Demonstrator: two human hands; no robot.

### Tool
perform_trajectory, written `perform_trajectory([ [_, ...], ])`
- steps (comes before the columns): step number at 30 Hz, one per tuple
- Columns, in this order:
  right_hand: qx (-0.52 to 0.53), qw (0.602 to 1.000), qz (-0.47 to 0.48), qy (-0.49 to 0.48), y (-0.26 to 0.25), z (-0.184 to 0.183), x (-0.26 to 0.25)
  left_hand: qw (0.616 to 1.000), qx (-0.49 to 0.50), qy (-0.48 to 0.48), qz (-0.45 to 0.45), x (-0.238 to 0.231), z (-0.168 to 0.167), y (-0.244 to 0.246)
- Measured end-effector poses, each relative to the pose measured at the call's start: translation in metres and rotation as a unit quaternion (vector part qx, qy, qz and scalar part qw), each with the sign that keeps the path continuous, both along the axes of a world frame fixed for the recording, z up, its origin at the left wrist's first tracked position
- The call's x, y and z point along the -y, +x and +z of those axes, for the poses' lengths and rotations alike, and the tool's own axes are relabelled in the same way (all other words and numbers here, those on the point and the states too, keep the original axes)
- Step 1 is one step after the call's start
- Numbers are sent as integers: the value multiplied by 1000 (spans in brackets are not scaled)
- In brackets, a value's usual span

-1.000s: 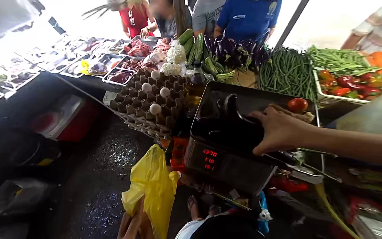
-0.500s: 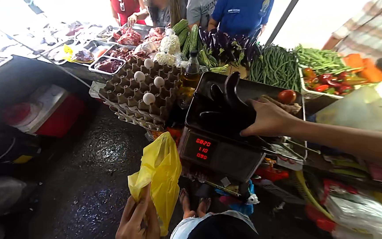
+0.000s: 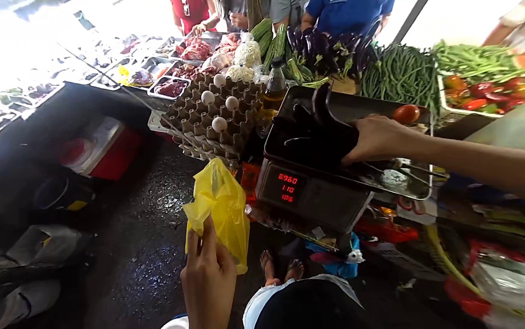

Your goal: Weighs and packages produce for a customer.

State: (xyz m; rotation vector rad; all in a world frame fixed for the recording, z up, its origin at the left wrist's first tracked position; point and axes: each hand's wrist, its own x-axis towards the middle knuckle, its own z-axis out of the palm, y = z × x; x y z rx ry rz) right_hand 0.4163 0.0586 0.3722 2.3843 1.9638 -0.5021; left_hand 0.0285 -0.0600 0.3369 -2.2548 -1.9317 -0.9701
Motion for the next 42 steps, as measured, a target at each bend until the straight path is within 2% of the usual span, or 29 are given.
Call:
perform_trajectory([
  [5,-33,999,16,27,14,-5,-2,999,2,-5,-40,-15,-4,5],
  [9,-187,978,-86,-39,21,-3,-9,998,4,-42,-53,-28,-5,4],
  [11,-298,939,-142,-94,13,16,-1,996,12,-57,-64,-30,-3,5],
  [13,-408,879,-192,-157,9,30,16,995,24,-65,-72,-31,-5,6],
  [15,-481,832,-224,-162,3,36,42,993,41,-72,-78,-31,-10,5],
  [16,-511,821,-208,-149,-4,39,59,993,48,-75,-79,-32,-13,4],
  [18,-588,783,-115,-166,-12,30,89,990,65,-93,-82,-33,-15,1],
  [20,-667,708,0,-232,-22,0,102,981,99,-132,-101,-35,-11,0],
  [21,-708,654,52,-262,-35,-18,109,972,130,-154,-116,-36,-9,1],
  [22,-751,588,97,-285,-53,-39,115,961,171,-169,-136,-37,-9,1],
  [23,-799,501,125,-310,-76,-60,121,949,213,-174,-157,-37,-8,0],
  [24,-839,408,134,-333,-102,-79,126,939,249,-165,-169,-36,-5,-1],
  [25,-865,337,134,-346,-128,-96,129,934,277,-147,-170,-35,-1,-5],
  [26,-878,297,132,-352,-151,-107,129,934,293,-127,-159,-32,6,-12],
  [27,-881,279,124,-361,-169,-116,127,935,299,-121,-148,-30,13,-21],
  [28,-873,287,106,-379,-180,-122,124,939,289,-118,-144,-30,20,-32],
  [29,-854,320,76,-403,-187,-125,120,948,258,-123,-141,-30,26,-43],
  [31,-801,406,34,-440,-198,-126,114,975,121,-135,-126,-27,31,-58],
  [33,-772,439,25,-460,-212,-124,110,982,-47,-111,-148,-12,27,-57],
  [34,-775,437,23,-456,-219,-122,108,974,-113,-99,-170,0,22,-53],
  [36,-807,432,-13,-403,-234,-114,106,957,-183,-59,-217,30,8,-49],
  [38,-815,466,-102,-328,-250,-95,107,952,-203,-5,-229,56,-6,-50],
  [40,-814,437,-124,-361,-267,-100,101,972,-155,46,-168,72,-22,-62],
  [42,-802,388,-57,-450,-277,-127,96,985,-86,151,-15,76,-33,-71],
])
